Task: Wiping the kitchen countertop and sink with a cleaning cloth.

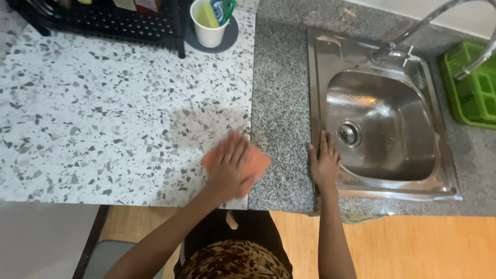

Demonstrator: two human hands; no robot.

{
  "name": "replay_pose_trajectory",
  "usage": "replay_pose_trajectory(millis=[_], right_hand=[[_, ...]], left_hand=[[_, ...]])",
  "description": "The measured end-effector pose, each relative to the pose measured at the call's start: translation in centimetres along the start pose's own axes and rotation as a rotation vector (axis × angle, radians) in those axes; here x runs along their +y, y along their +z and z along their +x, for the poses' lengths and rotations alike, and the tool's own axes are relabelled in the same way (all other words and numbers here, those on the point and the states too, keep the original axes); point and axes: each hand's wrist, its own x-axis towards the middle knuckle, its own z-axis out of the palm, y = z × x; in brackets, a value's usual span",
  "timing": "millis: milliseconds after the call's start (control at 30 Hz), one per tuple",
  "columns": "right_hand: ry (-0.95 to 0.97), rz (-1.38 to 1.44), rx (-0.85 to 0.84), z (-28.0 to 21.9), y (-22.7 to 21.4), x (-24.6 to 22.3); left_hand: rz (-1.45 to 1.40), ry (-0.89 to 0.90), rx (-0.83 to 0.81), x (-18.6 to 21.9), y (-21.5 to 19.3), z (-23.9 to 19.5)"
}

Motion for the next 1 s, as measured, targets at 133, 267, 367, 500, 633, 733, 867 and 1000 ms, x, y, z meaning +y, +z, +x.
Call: replay_pose_trajectory(millis=[133, 267, 367, 500, 633, 733, 867, 1000], right_hand=[[-0.004, -0.046, -0.003, 0.3, 0.4, 0.4], [-0.007, -0.023, 0.049, 0.3, 0.7, 0.4], [-0.017, -0.019, 0.081, 0.3, 0.9, 0.4], [-0.007, -0.029, 0.096, 0.4, 1.1, 0.7], [-0.046, -0.007, 0.103, 0.6, 1.1, 1.1], [-0.046, 0.024, 0.073, 0.0, 0.5, 0.5], [-0.003, 0.079, 0.024, -0.4, -1.0, -1.3], [-0.035, 0.109, 0.042, 0.3, 0.0, 0.1]], left_hand=[[-0.189, 0.078, 0.152, -4.3, -5.2, 5.7], [-0.170, -0.662, -0.474, -12.1, -6.7, 10.8], [0.095, -0.602, -0.202, -14.5, 1.8, 8.7], [0.221, -0.533, 0.320, -10.9, 9.5, 11.3], [0.124, -0.312, 0.248, -3.3, 7.6, 8.0], [0.141, -0.262, 0.172, 1.8, 4.1, 3.9], [-0.011, -0.030, 0.014, 4.2, -2.8, -1.4], [-0.024, 0.151, -0.207, 3.3, -5.9, -6.2]])
